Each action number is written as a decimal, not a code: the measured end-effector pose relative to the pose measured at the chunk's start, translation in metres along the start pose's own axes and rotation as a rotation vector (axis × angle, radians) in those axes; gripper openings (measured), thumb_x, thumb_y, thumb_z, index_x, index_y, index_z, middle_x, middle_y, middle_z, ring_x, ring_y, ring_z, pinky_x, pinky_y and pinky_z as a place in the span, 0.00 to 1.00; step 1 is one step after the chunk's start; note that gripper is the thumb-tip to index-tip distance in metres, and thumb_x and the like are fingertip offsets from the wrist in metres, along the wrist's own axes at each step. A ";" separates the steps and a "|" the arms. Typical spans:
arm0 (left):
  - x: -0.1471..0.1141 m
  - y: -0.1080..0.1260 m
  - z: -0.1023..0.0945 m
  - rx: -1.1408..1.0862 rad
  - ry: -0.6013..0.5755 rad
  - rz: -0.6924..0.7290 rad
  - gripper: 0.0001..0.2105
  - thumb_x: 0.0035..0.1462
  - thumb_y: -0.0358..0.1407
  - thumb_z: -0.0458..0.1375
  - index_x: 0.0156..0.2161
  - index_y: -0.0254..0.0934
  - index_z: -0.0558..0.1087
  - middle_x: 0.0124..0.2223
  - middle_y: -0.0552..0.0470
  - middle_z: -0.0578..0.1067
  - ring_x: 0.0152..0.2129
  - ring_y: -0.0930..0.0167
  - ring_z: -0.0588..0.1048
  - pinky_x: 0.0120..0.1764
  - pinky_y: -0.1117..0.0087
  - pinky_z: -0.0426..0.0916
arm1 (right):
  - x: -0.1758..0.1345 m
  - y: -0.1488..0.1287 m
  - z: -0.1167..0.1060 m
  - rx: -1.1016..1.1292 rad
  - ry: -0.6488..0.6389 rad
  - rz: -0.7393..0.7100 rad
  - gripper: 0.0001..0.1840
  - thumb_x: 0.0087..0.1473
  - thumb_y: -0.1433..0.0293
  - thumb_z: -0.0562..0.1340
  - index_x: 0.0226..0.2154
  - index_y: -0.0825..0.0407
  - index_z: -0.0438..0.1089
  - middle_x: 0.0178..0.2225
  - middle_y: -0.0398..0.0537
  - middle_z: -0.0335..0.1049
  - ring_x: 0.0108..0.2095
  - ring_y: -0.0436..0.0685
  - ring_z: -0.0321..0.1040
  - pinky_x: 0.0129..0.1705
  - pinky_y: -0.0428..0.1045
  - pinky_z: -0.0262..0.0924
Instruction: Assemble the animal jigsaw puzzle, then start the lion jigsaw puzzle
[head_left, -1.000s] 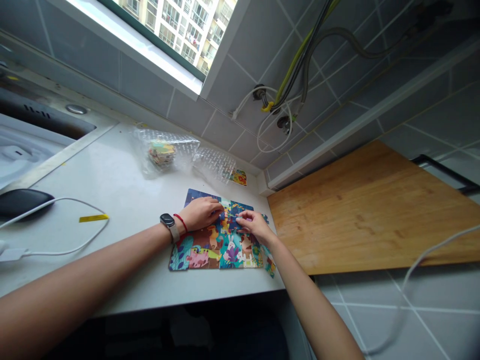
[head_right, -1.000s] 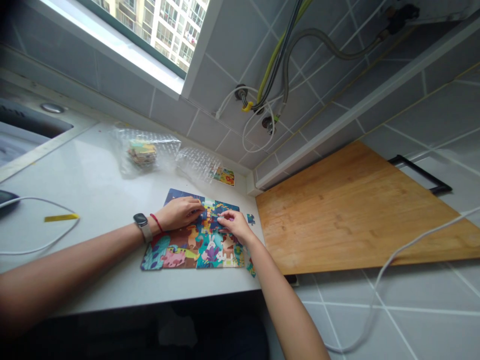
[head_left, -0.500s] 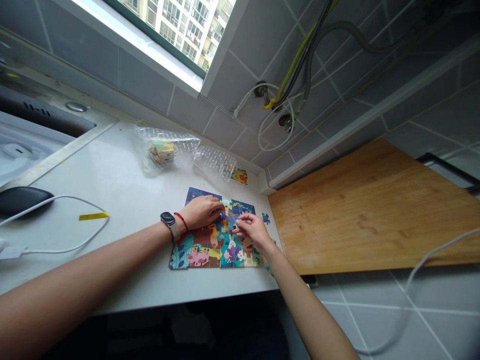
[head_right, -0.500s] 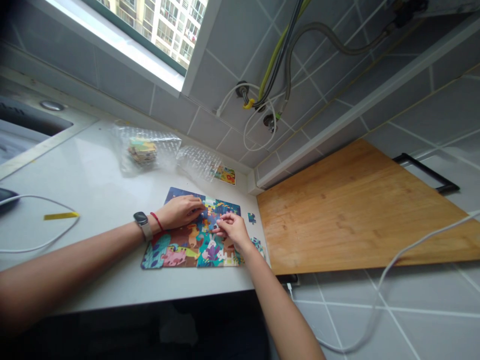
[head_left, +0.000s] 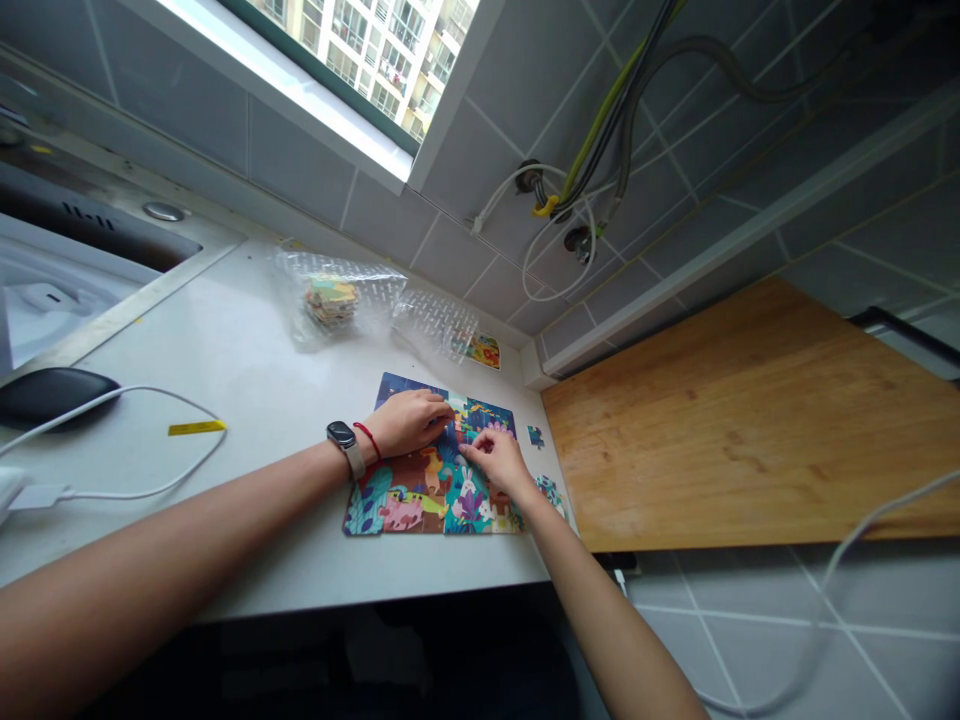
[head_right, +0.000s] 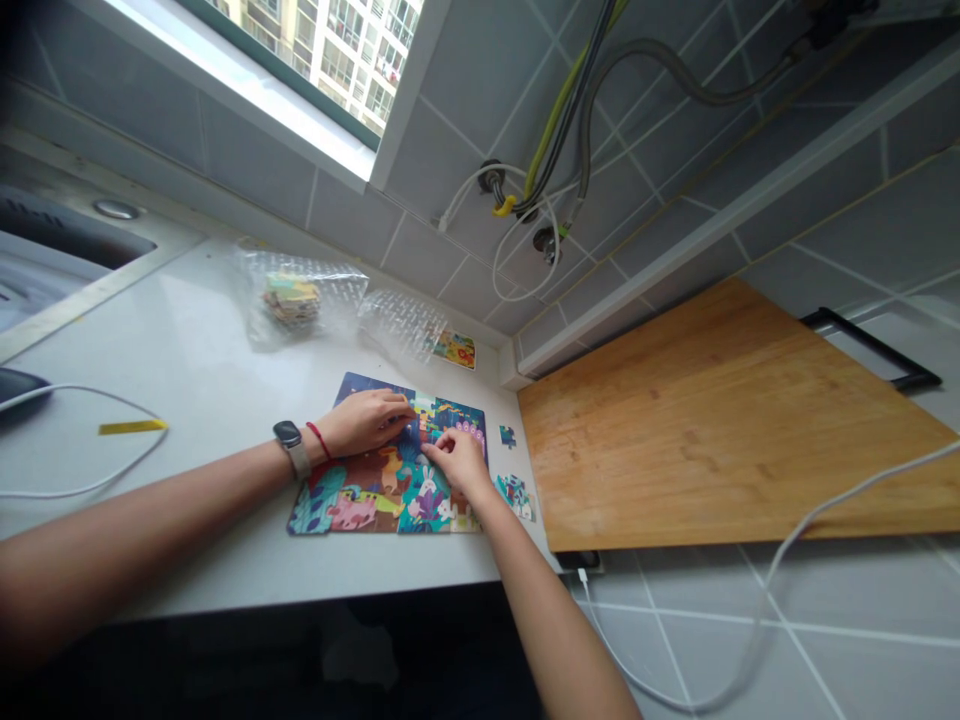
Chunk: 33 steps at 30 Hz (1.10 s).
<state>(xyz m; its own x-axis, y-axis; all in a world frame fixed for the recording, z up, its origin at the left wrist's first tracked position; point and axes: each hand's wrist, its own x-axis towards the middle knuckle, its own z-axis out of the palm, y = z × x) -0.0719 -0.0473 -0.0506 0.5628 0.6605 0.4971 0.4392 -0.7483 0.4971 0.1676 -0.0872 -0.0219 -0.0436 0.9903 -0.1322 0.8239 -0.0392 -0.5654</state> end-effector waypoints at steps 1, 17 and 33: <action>0.000 0.000 0.000 0.003 0.000 0.003 0.08 0.67 0.32 0.55 0.42 0.38 0.78 0.39 0.48 0.80 0.37 0.65 0.78 0.39 0.67 0.70 | 0.002 0.000 0.000 -0.013 -0.010 0.006 0.20 0.46 0.52 0.72 0.21 0.49 0.71 0.21 0.44 0.71 0.24 0.54 0.65 0.28 0.47 0.55; 0.000 -0.003 0.003 0.025 0.020 0.016 0.09 0.68 0.33 0.54 0.43 0.39 0.78 0.39 0.48 0.81 0.37 0.65 0.79 0.39 0.67 0.71 | 0.026 0.085 -0.106 -0.100 0.204 0.316 0.14 0.51 0.59 0.70 0.31 0.55 0.76 0.26 0.47 0.76 0.24 0.52 0.69 0.26 0.45 0.61; 0.000 0.000 0.002 0.084 0.052 0.070 0.08 0.67 0.32 0.55 0.42 0.38 0.78 0.37 0.50 0.81 0.35 0.65 0.78 0.38 0.66 0.71 | 0.050 0.117 -0.106 -0.137 0.144 0.333 0.19 0.33 0.76 0.78 0.31 0.54 0.75 0.29 0.44 0.75 0.32 0.54 0.73 0.36 0.47 0.69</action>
<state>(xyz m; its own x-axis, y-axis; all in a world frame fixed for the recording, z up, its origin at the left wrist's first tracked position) -0.0705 -0.0480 -0.0523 0.5579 0.6074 0.5655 0.4590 -0.7935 0.3995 0.3219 -0.0277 -0.0083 0.3110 0.9352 -0.1693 0.8480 -0.3535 -0.3950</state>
